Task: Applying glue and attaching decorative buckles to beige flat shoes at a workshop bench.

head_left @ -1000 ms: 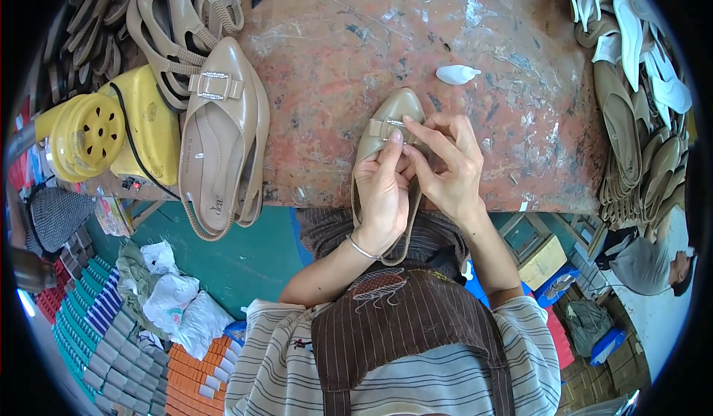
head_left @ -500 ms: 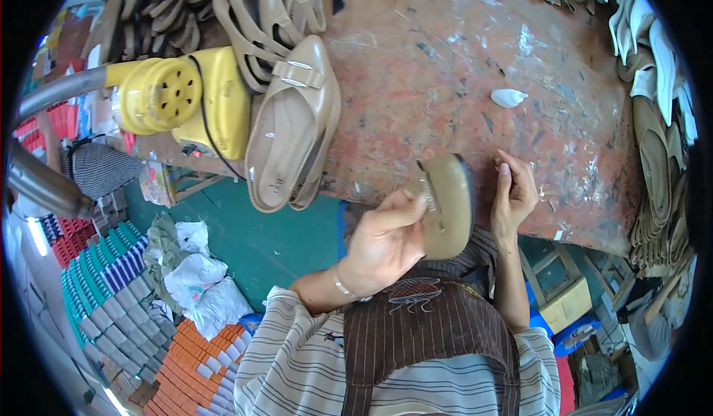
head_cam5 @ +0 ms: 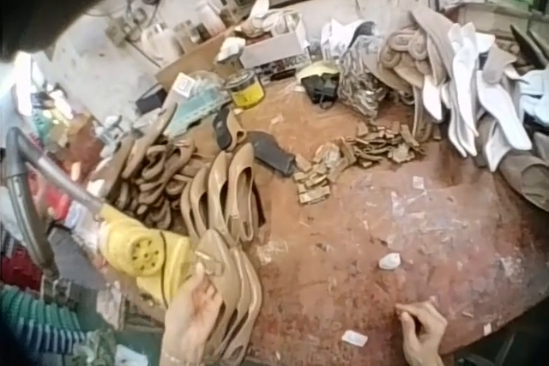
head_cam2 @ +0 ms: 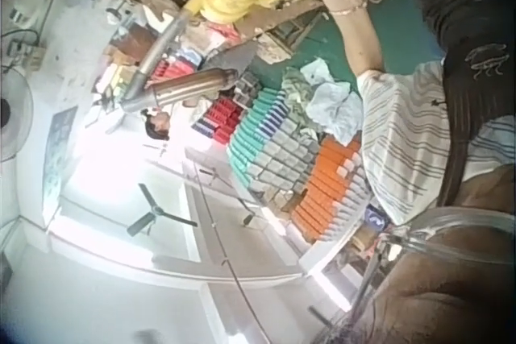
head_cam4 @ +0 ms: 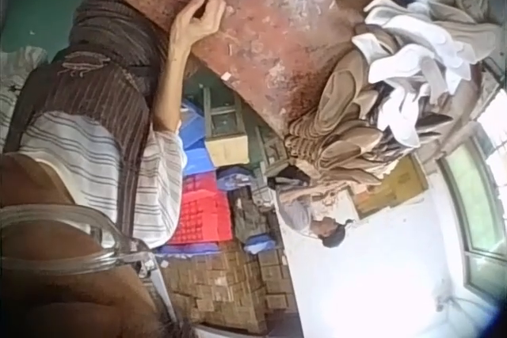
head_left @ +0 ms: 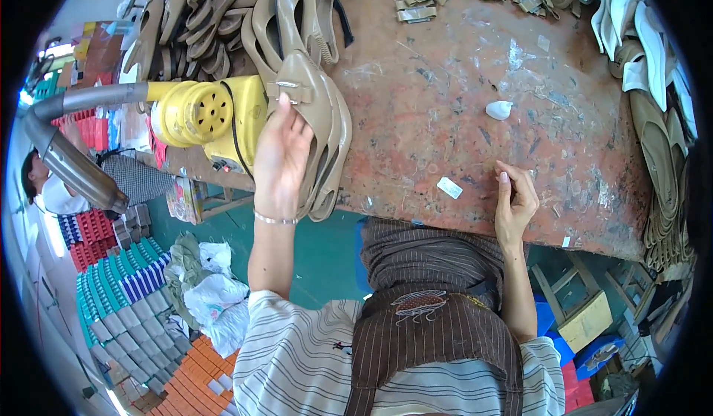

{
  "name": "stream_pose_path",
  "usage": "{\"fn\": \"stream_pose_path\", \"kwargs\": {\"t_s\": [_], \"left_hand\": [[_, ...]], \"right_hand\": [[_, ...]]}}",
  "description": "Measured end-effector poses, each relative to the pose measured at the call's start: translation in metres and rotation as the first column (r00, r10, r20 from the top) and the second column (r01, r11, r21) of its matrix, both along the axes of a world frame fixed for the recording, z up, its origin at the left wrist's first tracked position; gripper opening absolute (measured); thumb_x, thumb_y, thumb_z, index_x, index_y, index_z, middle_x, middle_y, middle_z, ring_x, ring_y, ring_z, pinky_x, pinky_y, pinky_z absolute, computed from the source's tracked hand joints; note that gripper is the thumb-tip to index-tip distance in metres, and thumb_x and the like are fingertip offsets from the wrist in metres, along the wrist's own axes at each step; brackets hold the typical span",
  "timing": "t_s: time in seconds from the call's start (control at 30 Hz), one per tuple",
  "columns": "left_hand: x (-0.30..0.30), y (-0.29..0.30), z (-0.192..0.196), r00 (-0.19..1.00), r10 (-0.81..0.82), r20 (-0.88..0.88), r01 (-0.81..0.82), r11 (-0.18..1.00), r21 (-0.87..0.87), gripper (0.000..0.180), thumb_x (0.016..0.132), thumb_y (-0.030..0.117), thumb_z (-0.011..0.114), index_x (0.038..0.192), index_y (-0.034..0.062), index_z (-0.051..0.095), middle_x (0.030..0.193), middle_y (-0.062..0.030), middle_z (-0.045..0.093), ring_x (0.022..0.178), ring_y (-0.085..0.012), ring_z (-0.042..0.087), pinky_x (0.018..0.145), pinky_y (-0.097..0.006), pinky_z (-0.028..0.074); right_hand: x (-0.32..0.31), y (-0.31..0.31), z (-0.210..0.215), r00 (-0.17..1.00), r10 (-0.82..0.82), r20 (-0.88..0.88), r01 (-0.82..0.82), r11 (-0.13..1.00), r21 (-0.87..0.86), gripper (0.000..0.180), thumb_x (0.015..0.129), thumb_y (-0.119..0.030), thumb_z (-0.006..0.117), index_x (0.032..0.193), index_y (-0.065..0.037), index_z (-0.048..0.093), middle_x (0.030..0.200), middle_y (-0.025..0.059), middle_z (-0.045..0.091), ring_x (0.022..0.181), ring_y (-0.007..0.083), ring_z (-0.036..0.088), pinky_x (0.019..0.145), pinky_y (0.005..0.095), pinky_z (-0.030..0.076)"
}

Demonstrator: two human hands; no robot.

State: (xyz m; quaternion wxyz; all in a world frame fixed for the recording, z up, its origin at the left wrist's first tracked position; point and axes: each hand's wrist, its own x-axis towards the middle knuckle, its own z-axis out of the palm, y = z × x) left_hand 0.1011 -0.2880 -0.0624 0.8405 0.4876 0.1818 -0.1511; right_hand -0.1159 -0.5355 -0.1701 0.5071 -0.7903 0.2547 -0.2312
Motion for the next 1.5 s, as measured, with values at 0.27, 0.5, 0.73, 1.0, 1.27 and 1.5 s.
{"fn": "stream_pose_path", "kwargs": {"t_s": [0.27, 0.5, 0.73, 1.0, 1.27, 1.5], "left_hand": [[-0.048, 0.055, 0.027, 0.718, -0.672, 0.181, -0.272, -0.031, 0.962, 0.095, 0.062, 0.035, 0.085, 0.138, -0.0008, 0.040, 0.133, -0.0244, 0.046, 0.122, -0.0385, 0.047, 0.105, -0.045, 0.036], [-0.082, 0.054, -0.015, 0.775, -0.630, -0.051, -0.014, -0.098, 0.995, 0.125, 0.053, 0.023, 0.088, 0.152, 0.0131, 0.012, 0.118, -0.0279, 0.048, 0.101, -0.0423, 0.058, 0.080, -0.044, 0.053], [-0.087, 0.049, -0.009, 0.747, -0.647, 0.149, -0.220, -0.029, 0.975, 0.080, 0.059, 0.016, 0.081, 0.134, 0.0179, 0.054, 0.107, -0.0173, 0.055, 0.086, -0.0346, 0.061, 0.078, -0.040, 0.052], [-0.004, 0.038, 0.092, 0.604, -0.629, 0.490, -0.327, 0.365, 0.872, 0.091, 0.055, 0.019, 0.084, 0.136, 0.0020, 0.048, 0.126, -0.0148, 0.057, 0.110, -0.0259, 0.059, 0.100, -0.035, 0.043], [0.214, 0.028, 0.222, 0.422, -0.590, 0.689, -0.859, -0.017, 0.512, 0.083, 0.062, 0.025, 0.078, 0.139, 0.0154, 0.048, 0.122, -0.0203, 0.059, 0.104, -0.0336, 0.063, 0.092, -0.044, 0.048], [0.320, 0.130, 0.138, 0.950, -0.300, -0.085, -0.168, -0.724, 0.669, 0.071, 0.072, 0.039, 0.068, 0.131, 0.0050, 0.053, 0.144, -0.0197, 0.035, 0.124, -0.0397, 0.047, 0.102, -0.047, 0.040]], "right_hand": [[0.008, 0.001, 0.011, 0.999, 0.041, 0.032, -0.039, 0.997, -0.070, 0.014, 0.087, 0.005, 0.057, 0.097, 0.003, 0.067, 0.088, 0.0127, 0.065, 0.081, 0.0208, 0.063, 0.075, 0.0294, 0.048], [-0.005, 0.001, 0.012, 0.998, 0.067, -0.005, -0.068, 0.994, -0.088, 0.013, 0.090, 0.001, 0.056, 0.097, 0.005, 0.066, 0.089, 0.0127, 0.064, 0.082, 0.0221, 0.061, 0.076, 0.0300, 0.047], [-0.002, 0.001, 0.013, 0.998, 0.062, -0.008, -0.062, 0.993, -0.100, 0.014, 0.089, 0.002, 0.055, 0.098, 0.004, 0.066, 0.089, 0.0129, 0.064, 0.081, 0.0225, 0.061, 0.076, 0.0304, 0.047], [0.004, 0.002, 0.015, 0.998, 0.066, -0.001, -0.065, 0.991, -0.118, 0.013, 0.088, 0.004, 0.056, 0.096, 0.004, 0.066, 0.086, 0.0130, 0.063, 0.079, 0.0235, 0.060, 0.075, 0.0309, 0.047], [0.002, 0.002, 0.014, 0.999, 0.045, -0.012, -0.046, 0.993, -0.107, 0.013, 0.086, 0.004, 0.057, 0.095, 0.004, 0.066, 0.086, 0.0139, 0.064, 0.079, 0.0252, 0.060, 0.073, 0.0320, 0.047], [0.002, 0.001, 0.018, 0.999, 0.043, 0.002, -0.043, 0.995, -0.088, 0.013, 0.084, 0.006, 0.058, 0.094, 0.004, 0.066, 0.085, 0.0154, 0.064, 0.077, 0.0268, 0.061, 0.071, 0.0328, 0.048]]}}
